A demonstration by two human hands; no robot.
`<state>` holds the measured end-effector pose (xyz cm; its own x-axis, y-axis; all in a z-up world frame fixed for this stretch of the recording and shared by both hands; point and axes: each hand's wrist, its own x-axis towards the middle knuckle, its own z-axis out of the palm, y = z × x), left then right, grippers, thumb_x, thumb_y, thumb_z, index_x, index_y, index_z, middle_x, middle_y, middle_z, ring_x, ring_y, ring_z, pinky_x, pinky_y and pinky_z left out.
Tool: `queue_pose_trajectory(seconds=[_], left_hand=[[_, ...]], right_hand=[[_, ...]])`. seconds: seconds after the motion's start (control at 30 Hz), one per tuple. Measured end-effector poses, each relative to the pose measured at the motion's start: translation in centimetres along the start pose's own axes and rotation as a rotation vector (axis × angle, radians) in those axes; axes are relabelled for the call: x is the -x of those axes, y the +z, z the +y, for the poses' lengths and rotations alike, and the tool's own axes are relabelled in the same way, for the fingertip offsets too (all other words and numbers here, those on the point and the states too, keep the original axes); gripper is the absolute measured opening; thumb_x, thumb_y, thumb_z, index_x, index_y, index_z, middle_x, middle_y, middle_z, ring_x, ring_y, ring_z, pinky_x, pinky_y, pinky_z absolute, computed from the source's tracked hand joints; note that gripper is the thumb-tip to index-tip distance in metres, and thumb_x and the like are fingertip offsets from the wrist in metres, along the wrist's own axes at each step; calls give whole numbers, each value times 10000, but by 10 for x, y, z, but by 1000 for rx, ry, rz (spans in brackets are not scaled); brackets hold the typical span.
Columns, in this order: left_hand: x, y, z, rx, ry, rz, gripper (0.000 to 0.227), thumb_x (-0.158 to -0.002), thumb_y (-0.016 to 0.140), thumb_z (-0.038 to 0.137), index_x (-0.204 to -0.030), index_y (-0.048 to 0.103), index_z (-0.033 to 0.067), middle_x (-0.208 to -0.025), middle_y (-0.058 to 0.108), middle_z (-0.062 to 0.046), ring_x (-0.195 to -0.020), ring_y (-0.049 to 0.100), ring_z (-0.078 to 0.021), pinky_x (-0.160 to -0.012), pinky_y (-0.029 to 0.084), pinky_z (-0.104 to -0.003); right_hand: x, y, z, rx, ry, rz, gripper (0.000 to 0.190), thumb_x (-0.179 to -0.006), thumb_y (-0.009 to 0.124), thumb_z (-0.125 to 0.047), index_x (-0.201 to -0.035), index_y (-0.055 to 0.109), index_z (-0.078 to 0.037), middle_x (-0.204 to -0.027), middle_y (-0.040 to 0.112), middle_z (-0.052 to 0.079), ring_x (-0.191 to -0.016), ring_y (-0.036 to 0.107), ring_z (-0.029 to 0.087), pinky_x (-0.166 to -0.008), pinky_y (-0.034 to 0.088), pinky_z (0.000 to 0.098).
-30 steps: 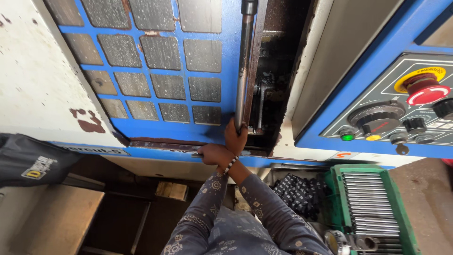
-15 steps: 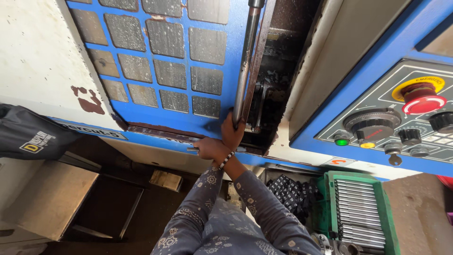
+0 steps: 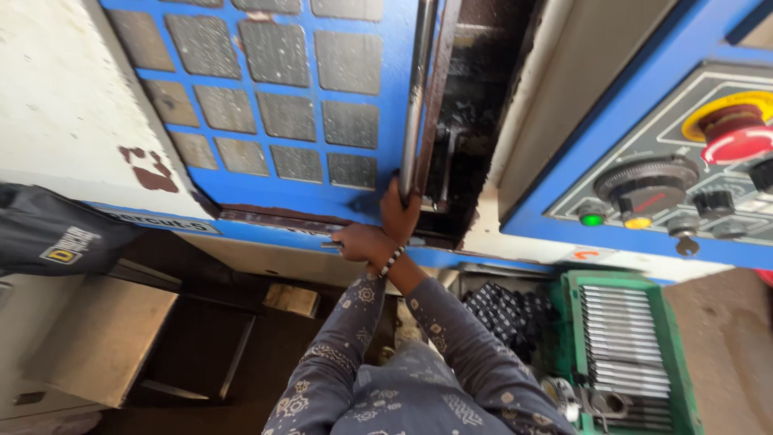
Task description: The person repeatedly picks small metal rods from a green tray, inserts them into a blue industrial machine, closes the door, and retrieves processed rods. The person uses a dial indicator to measure the rods and places them back into the tray.
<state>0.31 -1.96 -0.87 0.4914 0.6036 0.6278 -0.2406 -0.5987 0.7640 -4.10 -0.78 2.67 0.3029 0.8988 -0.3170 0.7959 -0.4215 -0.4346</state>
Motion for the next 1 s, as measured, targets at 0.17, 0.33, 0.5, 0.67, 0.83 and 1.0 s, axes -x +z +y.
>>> queue_pose_trajectory(seconds=[0.17,0.33,0.5,0.67,0.83,1.0], left_hand=[[0,-3,2,89,-90,-113,287,-934,703,226,-1054,576,-2,-755,644,-236,-667,646,-427,-601,482,-492],[-2,-7,0,64,-93,-111,279,-950,703,236,-1068,590,9,-777,647,-237,-711,646,-451,-607,483,-499],[4,4,-4,-17,-15,-12,302,-923,716,237,-1054,577,3,-792,635,-239,-709,618,-455,-617,473,-512],[2,0,-7,27,-142,-114,269,-927,707,252,-1002,582,26,-751,628,-224,-685,621,-425,-632,467,-516],[4,0,-5,-57,-80,-82,252,-929,712,241,-982,578,34,-778,623,-215,-741,600,-428,-678,454,-534],[4,1,-6,-19,-29,-45,292,-914,702,249,-1056,583,23,-798,621,-212,-739,593,-422,-666,457,-527]], right_hand=[[0,8,3,83,-43,20,245,-889,672,-202,-1122,709,-138,-1128,701,98,-1094,656,321,-866,532,527],[-7,8,1,27,-87,85,296,-854,698,-218,-1142,690,-150,-1129,683,105,-1058,645,336,-834,524,535],[-2,9,3,79,27,7,229,-904,641,-184,-1123,697,-146,-1077,707,99,-1036,681,308,-829,543,524],[-4,6,0,73,-9,25,227,-882,661,-199,-1097,699,-137,-1073,702,98,-1044,669,306,-825,540,517],[-2,5,1,57,8,13,217,-888,654,-200,-1088,703,-130,-1074,707,95,-1036,679,305,-830,543,511],[-3,6,2,76,12,7,229,-883,668,-226,-1094,696,-141,-1079,702,87,-1048,677,299,-839,541,505]])
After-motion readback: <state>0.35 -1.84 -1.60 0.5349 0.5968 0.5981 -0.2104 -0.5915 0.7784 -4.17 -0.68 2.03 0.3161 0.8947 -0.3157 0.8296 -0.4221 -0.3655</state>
